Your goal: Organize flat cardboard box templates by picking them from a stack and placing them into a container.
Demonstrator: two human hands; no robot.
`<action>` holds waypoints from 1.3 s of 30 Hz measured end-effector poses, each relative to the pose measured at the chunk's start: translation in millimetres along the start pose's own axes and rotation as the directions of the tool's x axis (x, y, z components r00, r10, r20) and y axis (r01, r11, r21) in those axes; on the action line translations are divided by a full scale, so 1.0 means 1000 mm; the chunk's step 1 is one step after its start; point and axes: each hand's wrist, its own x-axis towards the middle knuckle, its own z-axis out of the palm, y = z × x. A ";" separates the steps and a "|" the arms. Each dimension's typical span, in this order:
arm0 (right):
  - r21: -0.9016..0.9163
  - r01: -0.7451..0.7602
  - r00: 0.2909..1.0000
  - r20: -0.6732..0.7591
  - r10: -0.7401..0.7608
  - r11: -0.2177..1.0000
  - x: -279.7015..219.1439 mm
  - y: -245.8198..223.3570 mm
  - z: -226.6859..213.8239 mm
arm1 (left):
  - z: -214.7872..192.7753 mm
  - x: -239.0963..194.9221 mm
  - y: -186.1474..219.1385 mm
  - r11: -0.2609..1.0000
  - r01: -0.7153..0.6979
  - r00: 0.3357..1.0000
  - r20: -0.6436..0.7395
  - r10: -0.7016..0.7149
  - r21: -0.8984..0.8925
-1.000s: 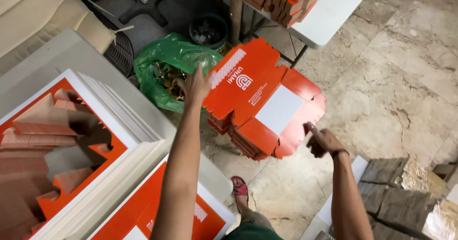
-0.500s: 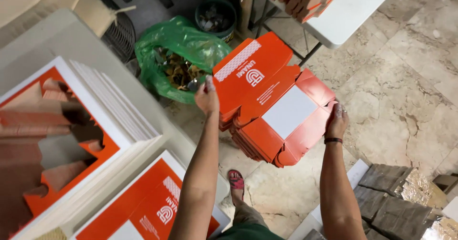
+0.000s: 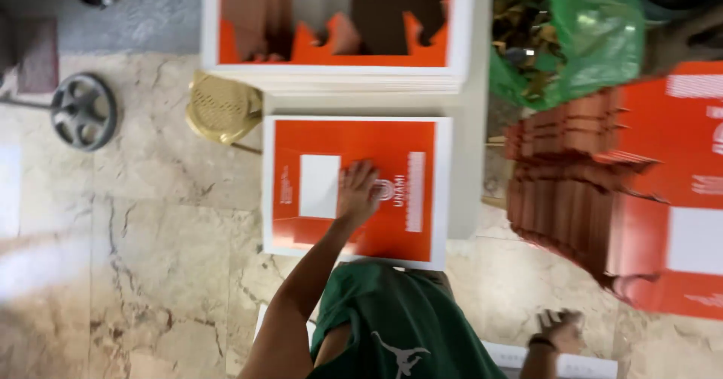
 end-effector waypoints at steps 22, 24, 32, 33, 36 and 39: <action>-0.578 0.773 0.619 0.597 -0.510 0.262 -0.261 0.095 0.093 | -0.108 0.072 -0.301 0.985 0.100 0.968 0.214 -0.128 0.139; -0.613 0.742 0.656 0.583 -0.479 0.271 -0.267 0.088 0.095 | -0.109 0.073 -0.305 0.985 0.084 0.961 0.248 -0.120 0.149; -0.687 0.692 0.709 0.588 -0.389 0.222 -0.271 0.078 0.100 | -0.118 0.080 -0.302 0.982 0.143 0.889 0.421 -0.182 0.123; -0.692 0.685 0.714 0.579 -0.393 0.227 -0.274 0.078 0.101 | -0.121 0.083 -0.301 0.984 0.133 0.889 0.425 -0.171 0.118; -0.701 0.664 0.737 0.555 -0.386 0.260 -0.287 0.076 0.096 | -0.127 0.082 -0.295 0.977 0.152 0.872 0.446 -0.203 0.147; -0.681 0.674 0.728 0.547 -0.412 0.286 -0.301 0.072 0.103 | -0.128 0.094 -0.296 0.974 0.159 0.858 0.465 -0.216 0.158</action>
